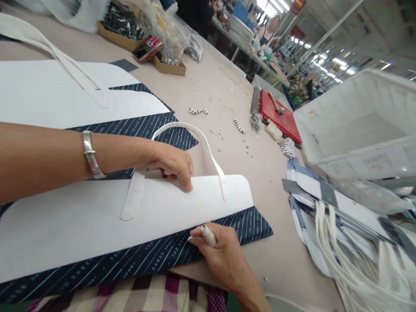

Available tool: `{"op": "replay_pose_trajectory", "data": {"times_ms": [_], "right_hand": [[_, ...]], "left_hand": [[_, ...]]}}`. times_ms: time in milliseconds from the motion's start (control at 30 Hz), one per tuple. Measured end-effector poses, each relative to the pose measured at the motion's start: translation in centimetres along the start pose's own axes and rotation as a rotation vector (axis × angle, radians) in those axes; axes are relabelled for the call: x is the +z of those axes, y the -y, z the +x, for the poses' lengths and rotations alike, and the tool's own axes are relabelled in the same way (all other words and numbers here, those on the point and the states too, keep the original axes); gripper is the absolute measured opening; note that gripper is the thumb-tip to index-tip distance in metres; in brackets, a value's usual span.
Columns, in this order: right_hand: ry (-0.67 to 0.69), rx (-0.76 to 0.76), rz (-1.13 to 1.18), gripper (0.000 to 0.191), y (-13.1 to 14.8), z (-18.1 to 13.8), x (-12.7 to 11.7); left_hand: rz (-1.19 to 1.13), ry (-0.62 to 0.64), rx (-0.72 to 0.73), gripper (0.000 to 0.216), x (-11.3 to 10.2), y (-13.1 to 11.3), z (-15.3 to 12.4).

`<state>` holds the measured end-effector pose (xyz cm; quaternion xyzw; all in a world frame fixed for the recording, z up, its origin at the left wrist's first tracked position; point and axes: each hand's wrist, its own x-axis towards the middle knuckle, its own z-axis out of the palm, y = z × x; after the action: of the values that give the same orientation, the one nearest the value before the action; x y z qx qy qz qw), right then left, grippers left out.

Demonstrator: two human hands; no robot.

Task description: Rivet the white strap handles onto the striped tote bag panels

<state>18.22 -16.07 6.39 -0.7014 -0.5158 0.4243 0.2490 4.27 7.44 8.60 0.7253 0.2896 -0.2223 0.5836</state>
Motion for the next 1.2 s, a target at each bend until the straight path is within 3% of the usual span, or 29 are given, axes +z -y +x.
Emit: {"op": "replay_pose_trajectory", "data": {"times_ms": [167, 433, 633, 967, 1067, 1200], "right_hand": [[-0.02, 0.035, 0.006, 0.009, 0.2, 0.6, 0.3], [0.076, -0.007, -0.086, 0.009, 0.4, 0.9, 0.7], [0.089, -0.041, -0.085, 0.01, 0.4, 0.8, 0.9], [0.065, -0.125, -0.167, 0.01, 0.1, 0.7, 1.8], [0.064, -0.151, -0.249, 0.015, 0.1, 0.4, 2.2], [0.046, -0.077, -0.298, 0.01, 0.3, 0.2, 2.3]], "left_hand": [[0.006, 0.103, -0.046, 0.026, -0.2, 0.7, 0.5], [-0.011, 0.223, -0.025, 0.019, 0.3, 1.1, 1.0], [-0.012, 0.394, -0.017, 0.028, 0.3, 1.2, 1.3], [-0.117, 0.486, -0.041, 0.028, 1.9, 1.1, 1.4], [-0.151, 0.453, -0.062, 0.028, 2.3, 1.3, 1.4], [-0.182, 0.411, -0.091, 0.026, 2.3, 1.6, 1.4]]}}
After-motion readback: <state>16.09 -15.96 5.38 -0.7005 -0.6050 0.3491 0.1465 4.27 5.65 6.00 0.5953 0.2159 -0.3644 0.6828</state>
